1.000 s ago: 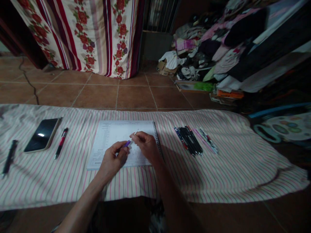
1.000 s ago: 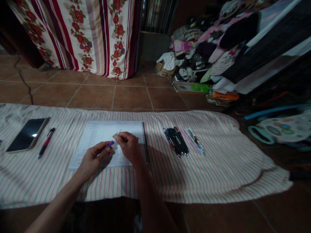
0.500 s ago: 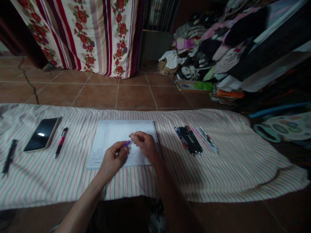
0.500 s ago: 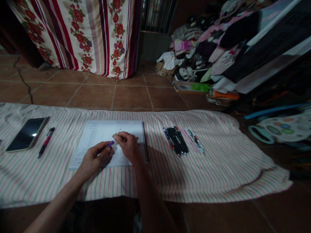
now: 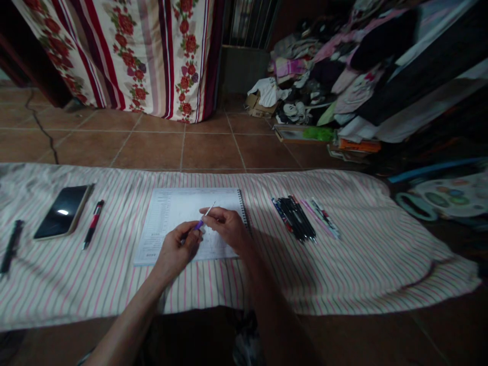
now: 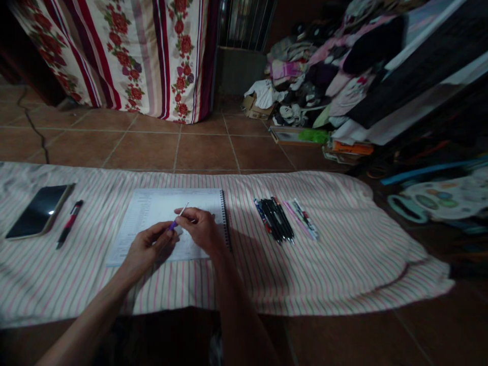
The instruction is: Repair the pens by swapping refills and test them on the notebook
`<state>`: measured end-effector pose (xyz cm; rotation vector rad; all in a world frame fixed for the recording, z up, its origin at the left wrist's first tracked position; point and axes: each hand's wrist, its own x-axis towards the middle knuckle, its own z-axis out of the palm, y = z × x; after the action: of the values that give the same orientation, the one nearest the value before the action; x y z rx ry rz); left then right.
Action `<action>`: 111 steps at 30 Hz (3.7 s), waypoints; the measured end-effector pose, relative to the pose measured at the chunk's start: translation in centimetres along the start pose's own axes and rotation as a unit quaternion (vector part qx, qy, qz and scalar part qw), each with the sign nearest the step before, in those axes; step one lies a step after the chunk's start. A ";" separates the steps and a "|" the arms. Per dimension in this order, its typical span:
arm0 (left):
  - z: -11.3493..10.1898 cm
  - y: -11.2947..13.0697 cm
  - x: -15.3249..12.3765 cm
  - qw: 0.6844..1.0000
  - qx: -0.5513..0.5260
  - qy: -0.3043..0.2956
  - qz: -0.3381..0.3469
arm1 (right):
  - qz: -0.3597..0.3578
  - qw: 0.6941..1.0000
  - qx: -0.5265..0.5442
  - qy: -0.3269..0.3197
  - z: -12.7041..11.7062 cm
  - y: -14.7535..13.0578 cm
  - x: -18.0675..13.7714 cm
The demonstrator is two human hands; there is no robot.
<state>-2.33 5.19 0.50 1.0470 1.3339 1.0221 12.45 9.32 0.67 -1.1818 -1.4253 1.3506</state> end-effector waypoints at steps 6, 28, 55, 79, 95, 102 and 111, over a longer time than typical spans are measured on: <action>0.2 0.2 -0.1 0.999 -0.031 0.014 -0.010 | 0.030 0.998 0.012 0.048 -2.2 0.5 0.2; -0.1 -0.1 -0.1 1.000 -0.025 0.014 -0.004 | 0.024 0.925 -0.372 0.065 -6.1 1.5 -1.2; 0.3 -0.6 0.1 0.999 -0.035 0.019 -0.024 | 0.015 0.996 0.032 0.076 -5.1 -0.4 -1.0; 0.4 -1.2 0.2 0.999 -0.042 0.006 -0.019 | 0.028 0.974 0.208 0.084 -3.6 -0.5 -0.8; 0.3 -1.6 0.3 1.000 -0.014 -0.003 -0.020 | 0.042 0.939 0.317 0.124 -3.5 -0.9 -0.7; 0.3 -1.8 0.2 1.000 0.003 -0.007 -0.012 | 0.051 0.936 0.316 0.145 -3.1 -0.9 -0.5; 0.4 -2.0 0.2 1.000 0.011 -0.027 0.002 | 0.048 0.945 0.290 0.140 -2.8 -0.8 -0.6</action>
<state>-1.97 4.93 -1.53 1.0866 1.3020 0.9771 15.18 9.39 1.73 -0.9986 -0.7007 1.4634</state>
